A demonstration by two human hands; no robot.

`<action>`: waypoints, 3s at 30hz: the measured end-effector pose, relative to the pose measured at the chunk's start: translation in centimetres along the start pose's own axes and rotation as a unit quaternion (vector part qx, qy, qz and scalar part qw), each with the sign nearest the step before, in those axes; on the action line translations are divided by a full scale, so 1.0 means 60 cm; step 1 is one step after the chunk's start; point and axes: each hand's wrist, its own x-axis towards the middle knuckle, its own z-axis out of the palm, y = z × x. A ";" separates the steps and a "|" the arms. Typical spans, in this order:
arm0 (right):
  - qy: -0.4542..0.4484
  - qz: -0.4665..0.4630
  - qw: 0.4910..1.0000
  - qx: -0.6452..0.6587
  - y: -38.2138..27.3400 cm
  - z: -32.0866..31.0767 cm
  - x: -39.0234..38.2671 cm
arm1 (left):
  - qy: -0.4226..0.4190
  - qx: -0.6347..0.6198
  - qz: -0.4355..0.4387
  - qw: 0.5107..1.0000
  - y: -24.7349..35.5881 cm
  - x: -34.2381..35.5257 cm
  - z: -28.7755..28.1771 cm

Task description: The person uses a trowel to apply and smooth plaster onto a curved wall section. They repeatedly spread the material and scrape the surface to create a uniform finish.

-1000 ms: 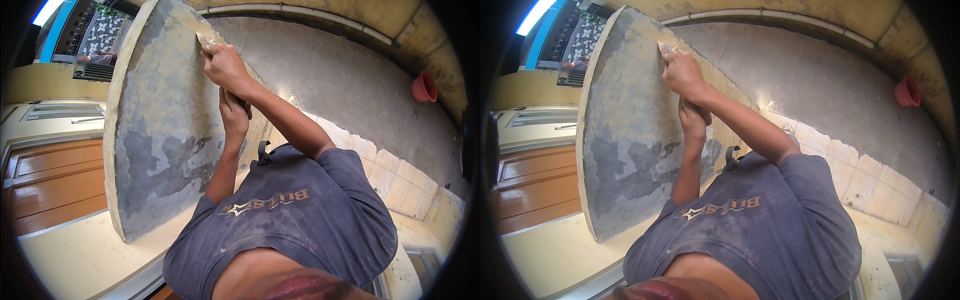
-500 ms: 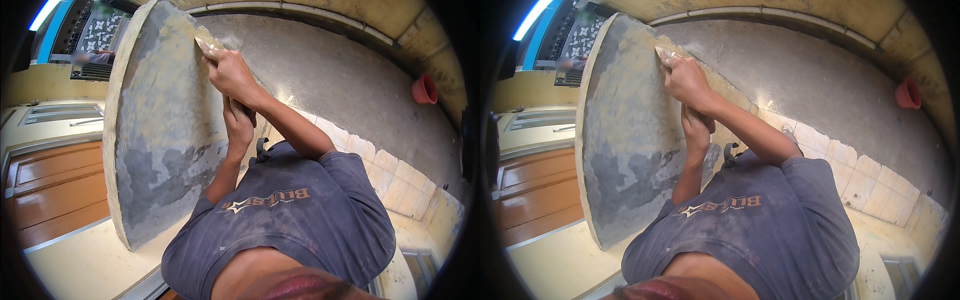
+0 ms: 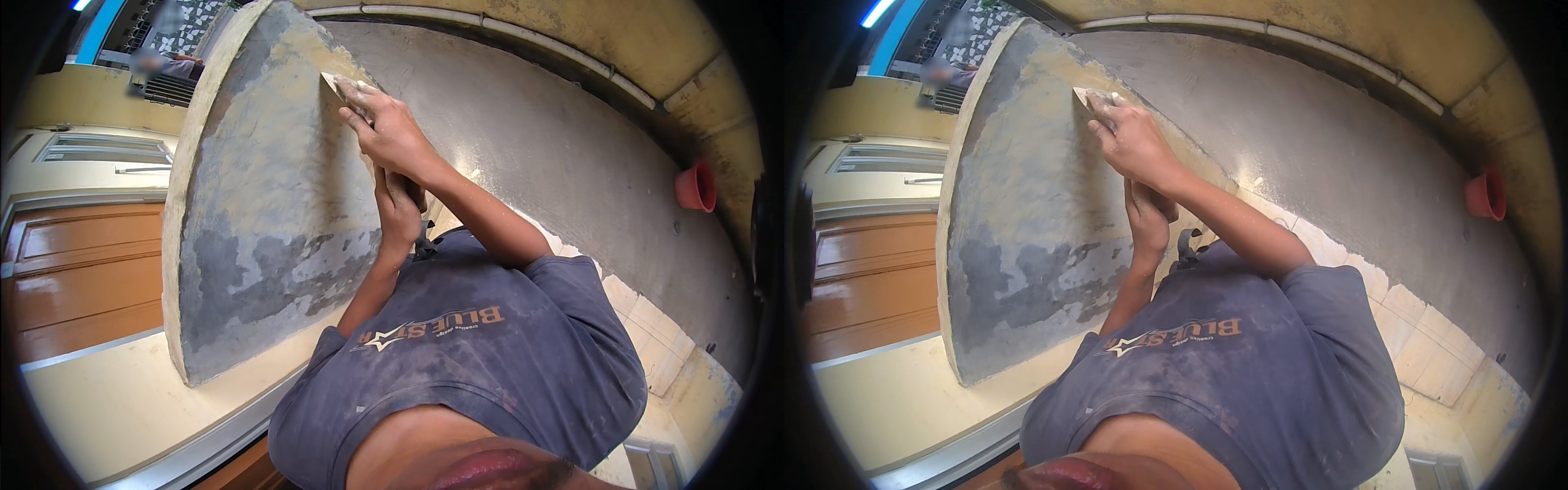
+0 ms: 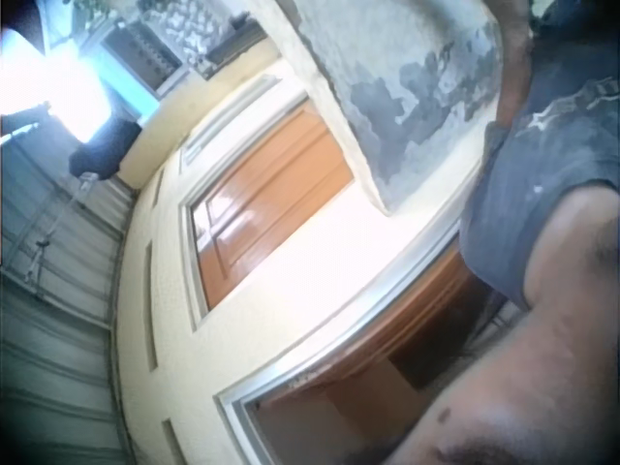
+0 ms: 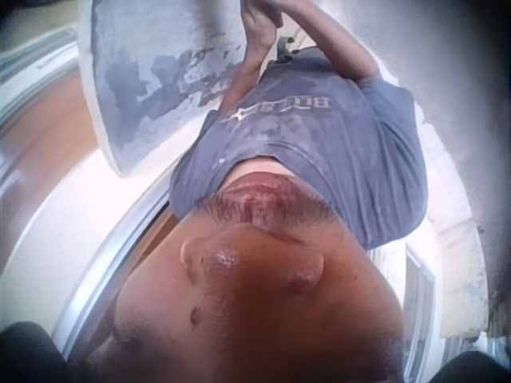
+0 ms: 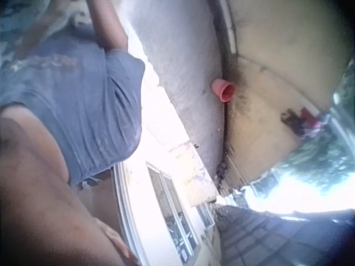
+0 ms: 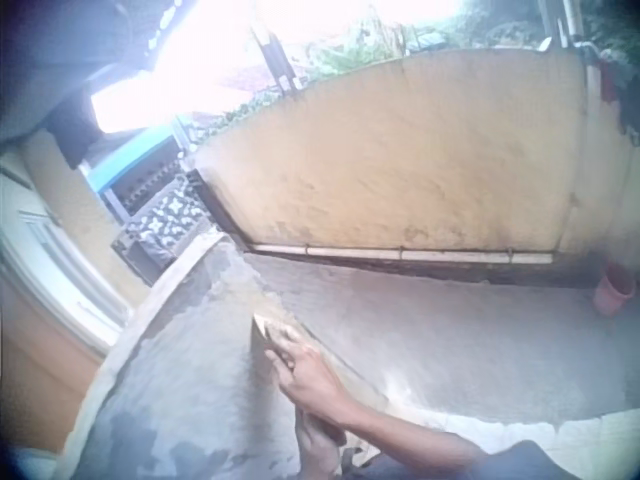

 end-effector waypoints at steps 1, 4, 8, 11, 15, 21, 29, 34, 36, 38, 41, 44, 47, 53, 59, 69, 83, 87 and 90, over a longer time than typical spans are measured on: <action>-0.024 0.021 0.999 -0.026 0.007 -0.008 -0.010 | 0.002 0.005 0.013 1.000 -0.009 0.000 0.006; -0.091 0.126 0.988 0.019 0.030 -0.048 -0.053 | -0.018 -0.026 -0.016 0.999 -0.033 -0.002 0.019; -0.184 0.250 0.929 0.201 0.078 -0.105 -0.061 | -0.060 0.128 0.000 0.990 -0.045 0.009 0.025; -0.165 0.193 0.962 0.103 0.098 -0.122 -0.048 | 0.013 0.347 0.123 0.930 -0.023 0.027 0.009; -0.253 0.195 0.945 0.075 0.115 -0.136 -0.023 | 0.095 0.513 0.285 0.804 0.045 0.049 -0.020; -0.322 0.189 0.897 0.236 0.148 -0.117 0.032 | -0.069 0.675 0.376 0.631 0.098 0.152 -0.008; -0.306 0.109 0.926 0.193 0.157 -0.095 0.079 | -0.018 0.745 0.351 0.568 0.086 0.241 -0.021; -0.312 0.109 0.924 0.191 0.161 -0.084 0.075 | -0.004 0.745 0.366 0.557 0.081 0.245 -0.035; -0.299 0.086 0.931 0.191 0.166 -0.081 0.076 | 0.004 0.735 0.381 0.561 0.078 0.247 -0.040; -0.298 0.078 0.933 0.185 0.169 -0.078 0.078 | 0.002 0.737 0.386 0.555 0.076 0.248 -0.043; -0.296 0.070 0.935 0.185 0.166 -0.076 0.082 | 0.005 0.744 0.391 0.542 0.077 0.251 -0.043; -0.298 0.066 0.933 0.192 0.154 -0.075 0.095 | 0.017 0.740 0.396 0.544 0.091 0.254 -0.041; -0.284 0.019 0.938 0.197 0.141 -0.073 0.123 | 0.040 0.747 0.404 0.527 0.115 0.260 -0.044; -0.298 0.026 0.938 0.175 0.125 -0.090 0.134 | 0.059 0.719 0.404 0.563 0.127 0.257 -0.035; -0.329 0.076 0.932 0.130 0.137 -0.101 0.098 | 0.030 0.704 0.368 0.607 0.090 0.233 -0.023; -0.292 0.009 0.946 0.139 0.149 -0.076 0.104 | 0.037 0.722 0.391 0.569 0.091 0.244 -0.040; -0.351 0.048 0.928 0.114 0.087 -0.110 0.146 | 0.084 0.664 0.390 0.632 0.115 0.234 -0.028; -0.407 -0.052 0.906 0.107 0.134 -0.131 0.091 | 0.183 0.619 0.326 0.690 -0.021 0.173 -0.018; -0.538 -0.086 0.837 -0.058 0.204 -0.103 -0.017 | 0.251 0.620 0.232 0.707 -0.181 0.071 -0.005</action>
